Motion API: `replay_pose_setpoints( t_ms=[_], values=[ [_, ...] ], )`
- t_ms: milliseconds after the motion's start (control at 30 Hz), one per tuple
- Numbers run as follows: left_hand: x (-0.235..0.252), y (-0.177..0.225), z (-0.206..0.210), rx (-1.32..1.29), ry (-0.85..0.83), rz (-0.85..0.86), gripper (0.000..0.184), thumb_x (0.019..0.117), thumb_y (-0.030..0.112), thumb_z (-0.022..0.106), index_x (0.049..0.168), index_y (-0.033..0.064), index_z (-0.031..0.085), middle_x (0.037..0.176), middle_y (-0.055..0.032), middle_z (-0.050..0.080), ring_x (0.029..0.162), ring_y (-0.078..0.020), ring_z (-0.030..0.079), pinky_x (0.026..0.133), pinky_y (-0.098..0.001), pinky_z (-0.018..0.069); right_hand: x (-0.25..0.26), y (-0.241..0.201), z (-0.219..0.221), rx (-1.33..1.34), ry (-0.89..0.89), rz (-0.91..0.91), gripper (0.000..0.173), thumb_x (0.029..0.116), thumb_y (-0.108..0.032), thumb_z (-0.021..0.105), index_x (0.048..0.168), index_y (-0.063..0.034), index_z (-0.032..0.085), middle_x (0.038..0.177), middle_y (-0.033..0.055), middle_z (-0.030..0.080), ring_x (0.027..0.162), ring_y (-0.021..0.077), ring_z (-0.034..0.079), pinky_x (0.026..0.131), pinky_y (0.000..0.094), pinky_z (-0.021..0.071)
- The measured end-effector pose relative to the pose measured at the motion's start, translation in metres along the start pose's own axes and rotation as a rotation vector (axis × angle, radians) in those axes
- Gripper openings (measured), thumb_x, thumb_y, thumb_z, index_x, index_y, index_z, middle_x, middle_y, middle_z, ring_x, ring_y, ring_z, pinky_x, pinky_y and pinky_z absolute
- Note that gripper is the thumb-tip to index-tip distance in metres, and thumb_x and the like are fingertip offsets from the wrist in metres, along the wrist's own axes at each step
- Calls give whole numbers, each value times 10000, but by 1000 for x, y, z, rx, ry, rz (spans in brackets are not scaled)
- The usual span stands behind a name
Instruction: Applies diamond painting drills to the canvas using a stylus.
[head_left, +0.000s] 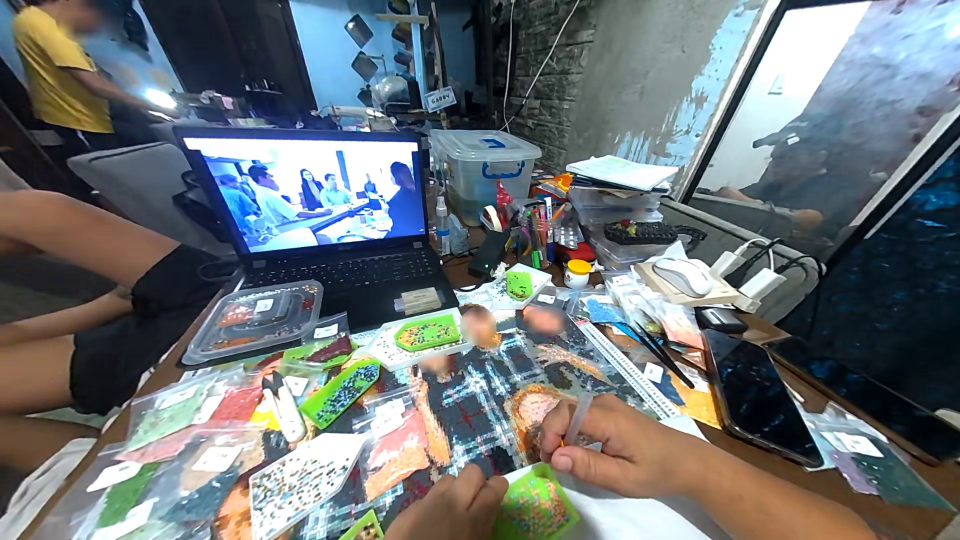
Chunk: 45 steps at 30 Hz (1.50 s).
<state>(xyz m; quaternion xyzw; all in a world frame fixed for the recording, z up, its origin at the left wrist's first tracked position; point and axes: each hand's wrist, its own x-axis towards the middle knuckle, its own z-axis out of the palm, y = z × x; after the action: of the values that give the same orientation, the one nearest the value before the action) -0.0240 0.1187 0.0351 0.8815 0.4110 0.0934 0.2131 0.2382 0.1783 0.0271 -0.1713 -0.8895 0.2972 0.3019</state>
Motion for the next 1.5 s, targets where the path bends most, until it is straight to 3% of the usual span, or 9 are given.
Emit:
replay_pose_setpoints(
  t_ms=[1500],
  values=[
    [0, 1, 0, -11, 8, 0, 532, 933, 334, 738, 1301, -41, 657, 1103, -245, 670, 983, -426, 679, 777, -539, 576, 1, -1, 1, -6, -19, -1, 292, 1098, -259, 479, 1050, 3, 598, 881, 109, 667, 785, 66, 634, 724, 182, 516]
  ],
)
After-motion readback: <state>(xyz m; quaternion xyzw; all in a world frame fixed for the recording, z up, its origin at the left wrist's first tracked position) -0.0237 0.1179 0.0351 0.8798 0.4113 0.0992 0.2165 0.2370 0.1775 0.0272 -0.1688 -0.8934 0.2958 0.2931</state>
